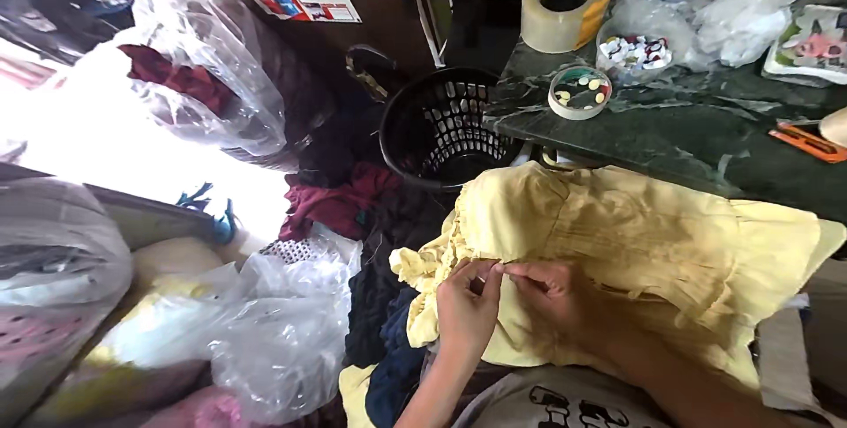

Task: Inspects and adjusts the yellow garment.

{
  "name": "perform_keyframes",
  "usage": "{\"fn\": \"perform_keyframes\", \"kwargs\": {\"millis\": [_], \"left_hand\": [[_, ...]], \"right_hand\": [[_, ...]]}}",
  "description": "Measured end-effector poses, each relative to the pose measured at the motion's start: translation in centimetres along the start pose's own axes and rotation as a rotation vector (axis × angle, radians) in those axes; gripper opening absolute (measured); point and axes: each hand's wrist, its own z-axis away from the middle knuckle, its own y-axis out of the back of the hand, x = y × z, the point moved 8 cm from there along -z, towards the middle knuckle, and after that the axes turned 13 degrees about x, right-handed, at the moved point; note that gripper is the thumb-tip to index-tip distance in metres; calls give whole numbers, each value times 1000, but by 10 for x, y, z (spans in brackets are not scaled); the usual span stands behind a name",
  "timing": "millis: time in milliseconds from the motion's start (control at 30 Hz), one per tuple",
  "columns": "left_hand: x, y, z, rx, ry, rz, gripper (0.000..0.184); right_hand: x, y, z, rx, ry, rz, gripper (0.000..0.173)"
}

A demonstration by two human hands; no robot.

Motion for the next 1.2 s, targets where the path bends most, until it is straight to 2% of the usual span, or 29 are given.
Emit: {"fn": "perform_keyframes", "kwargs": {"millis": [67,167,367,533,667,1033,1200], "left_hand": [[3,-1,1,30,-48,-59,16],[5,-4,1,68,-70,-78,17],[6,-4,-1,131,-41,-47,15],[5,-7,1,86,3,-105,15],[1,-6,0,90,11,-8,13],[0,-6,2,93,3,41,11],[-2,-7,1,92,84,-9,9]], "right_hand": [[6,2,-2,-37,-168,-144,24],[8,5,-7,7,-266,-235,21],[9,6,-7,84,-316,-266,19],[11,5,-9,62,-372,-288,19],[14,5,-9,70,-403,-307,17],[10,2,-8,116,-220,-295,14],[13,-2,-11,113,-245,-314,11]]}}
